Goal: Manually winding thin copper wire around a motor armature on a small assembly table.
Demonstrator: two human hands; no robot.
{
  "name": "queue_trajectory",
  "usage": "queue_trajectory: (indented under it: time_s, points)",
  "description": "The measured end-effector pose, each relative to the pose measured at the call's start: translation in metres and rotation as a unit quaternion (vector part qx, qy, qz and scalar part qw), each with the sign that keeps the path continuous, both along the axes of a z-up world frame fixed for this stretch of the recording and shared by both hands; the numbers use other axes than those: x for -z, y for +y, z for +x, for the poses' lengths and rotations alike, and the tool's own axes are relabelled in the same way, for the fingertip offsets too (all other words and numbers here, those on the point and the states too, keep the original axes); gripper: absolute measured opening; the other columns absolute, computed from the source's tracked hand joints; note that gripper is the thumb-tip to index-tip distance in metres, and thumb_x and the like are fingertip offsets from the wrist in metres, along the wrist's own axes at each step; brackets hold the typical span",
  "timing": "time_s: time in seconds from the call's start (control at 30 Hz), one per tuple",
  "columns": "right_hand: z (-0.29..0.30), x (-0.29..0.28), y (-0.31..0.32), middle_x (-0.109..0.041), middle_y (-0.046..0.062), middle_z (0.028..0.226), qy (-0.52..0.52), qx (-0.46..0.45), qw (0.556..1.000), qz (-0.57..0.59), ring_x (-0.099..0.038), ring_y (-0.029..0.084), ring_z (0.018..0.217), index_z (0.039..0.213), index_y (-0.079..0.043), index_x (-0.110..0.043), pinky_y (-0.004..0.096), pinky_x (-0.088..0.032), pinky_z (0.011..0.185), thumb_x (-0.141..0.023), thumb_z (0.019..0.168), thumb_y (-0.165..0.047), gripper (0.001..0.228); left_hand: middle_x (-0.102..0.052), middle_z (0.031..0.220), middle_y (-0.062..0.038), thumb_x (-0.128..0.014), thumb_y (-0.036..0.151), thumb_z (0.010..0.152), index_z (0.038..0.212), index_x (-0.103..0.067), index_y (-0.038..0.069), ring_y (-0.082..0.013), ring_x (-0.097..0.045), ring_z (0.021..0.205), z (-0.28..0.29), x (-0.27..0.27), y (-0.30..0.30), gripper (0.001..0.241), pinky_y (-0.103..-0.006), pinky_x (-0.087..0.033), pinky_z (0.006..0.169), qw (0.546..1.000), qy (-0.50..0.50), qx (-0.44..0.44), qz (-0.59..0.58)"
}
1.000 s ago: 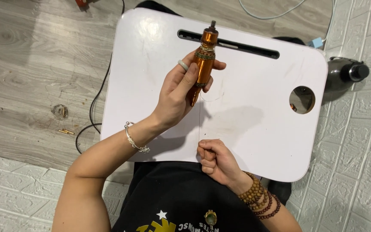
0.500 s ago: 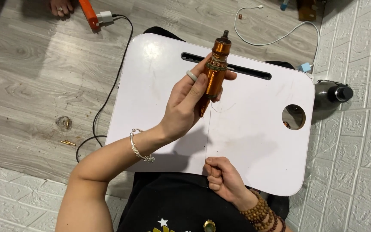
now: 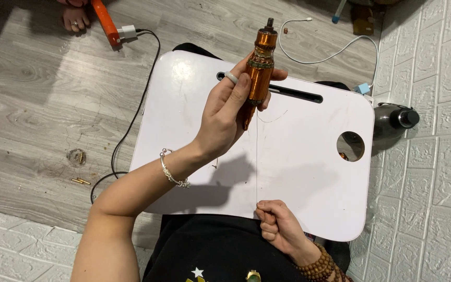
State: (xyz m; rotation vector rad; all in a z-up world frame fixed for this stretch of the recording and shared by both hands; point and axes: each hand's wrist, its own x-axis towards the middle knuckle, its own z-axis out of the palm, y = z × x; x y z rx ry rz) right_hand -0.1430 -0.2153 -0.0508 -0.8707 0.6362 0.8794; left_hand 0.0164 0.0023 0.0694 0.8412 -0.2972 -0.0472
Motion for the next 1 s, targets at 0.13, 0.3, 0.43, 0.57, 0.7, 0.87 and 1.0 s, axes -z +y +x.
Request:
queue_trajectory:
  time_s: [0.13, 0.3, 0.43, 0.57, 0.7, 0.87, 1.0]
  points:
    - [-0.006, 0.008, -0.007, -0.016, -0.007, 0.047, 0.010, -0.005, 1.000, -0.012, -0.011, 0.003, 0.034, 0.062, -0.004, -0.045, 0.023, -0.006, 0.030, -0.051, 0.099, -0.007, 0.038, -0.064, 0.129, -0.018, -0.043, 0.032, 0.110, 0.150, -0.041, 0.002, -0.0155, -0.052, 0.080, 0.005, -0.002, 0.002, 0.050, -0.0204, -0.043, 0.070, 1.000, -0.018, -0.003, 0.003]
    - [-0.018, 0.004, -0.021, -0.014, -0.007, 0.047, 0.023, -0.018, 0.998, -0.049, -0.010, 0.004, 0.035, 0.061, -0.002, -0.044, 0.023, -0.006, 0.031, -0.049, 0.100, -0.005, 0.039, -0.066, 0.130, -0.018, -0.042, 0.037, 0.110, 0.150, -0.041, 0.004, -0.0135, -0.054, 0.078, 0.013, -0.009, 0.006, 0.052, -0.0189, -0.038, 0.058, 1.000, -0.023, -0.019, 0.012]
    - [-0.027, -0.002, -0.029, -0.017, -0.005, 0.047, 0.015, -0.030, 0.996, -0.082, -0.012, 0.005, 0.035, 0.058, -0.004, -0.041, 0.024, -0.005, 0.031, -0.048, 0.098, -0.003, 0.040, -0.065, 0.130, -0.020, -0.044, 0.033, 0.110, 0.148, -0.043, 0.001, -0.0169, -0.050, 0.080, 0.016, -0.008, 0.004, 0.050, -0.0249, -0.045, 0.080, 1.000, -0.014, 0.006, -0.024]
    - [-0.036, 0.000, -0.048, -0.023, -0.003, 0.052, 0.003, -0.025, 0.999, -0.048, -0.014, 0.004, 0.037, 0.059, -0.012, -0.031, 0.022, -0.006, 0.031, -0.049, 0.099, 0.001, 0.046, -0.065, 0.132, -0.018, -0.044, 0.037, 0.109, 0.146, -0.045, 0.002, -0.0157, -0.050, 0.078, 0.019, -0.006, 0.000, 0.051, -0.0221, -0.043, 0.076, 1.000, -0.018, 0.016, 0.010]
    - [-0.035, -0.008, -0.068, -0.029, 0.001, 0.048, -0.016, -0.128, 0.988, -0.084, -0.019, 0.007, 0.037, 0.050, -0.010, -0.035, 0.022, -0.011, 0.033, -0.054, 0.096, 0.003, 0.051, -0.066, 0.131, -0.019, -0.042, 0.036, 0.111, 0.142, -0.050, 0.002, -0.0147, -0.047, 0.079, 0.022, -0.001, -0.005, 0.047, -0.0265, -0.042, 0.075, 0.999, -0.041, 0.031, 0.007]
    - [0.002, -0.025, -0.112, -0.064, 0.005, 0.060, -0.181, -0.344, 0.885, -0.258, -0.042, 0.010, 0.041, 0.068, -0.002, -0.072, 0.024, -0.027, 0.038, -0.058, 0.096, -0.014, 0.033, -0.065, 0.131, -0.020, -0.042, 0.035, 0.112, 0.131, -0.058, 0.000, -0.0145, -0.048, 0.079, 0.022, 0.012, -0.009, 0.042, -0.0266, -0.042, 0.073, 0.998, -0.034, 0.058, 0.009]
    - [0.041, -0.075, -0.105, -0.052, 0.003, 0.065, -0.305, -0.161, 0.876, -0.337, -0.039, 0.012, 0.048, 0.087, 0.003, -0.073, 0.026, -0.032, 0.044, -0.054, 0.100, -0.019, 0.031, -0.065, 0.130, -0.023, -0.043, 0.036, 0.108, 0.145, -0.044, 0.001, -0.0150, -0.044, 0.075, 0.016, 0.029, -0.013, 0.052, -0.0267, -0.043, 0.073, 0.993, 0.036, 0.114, 0.022]
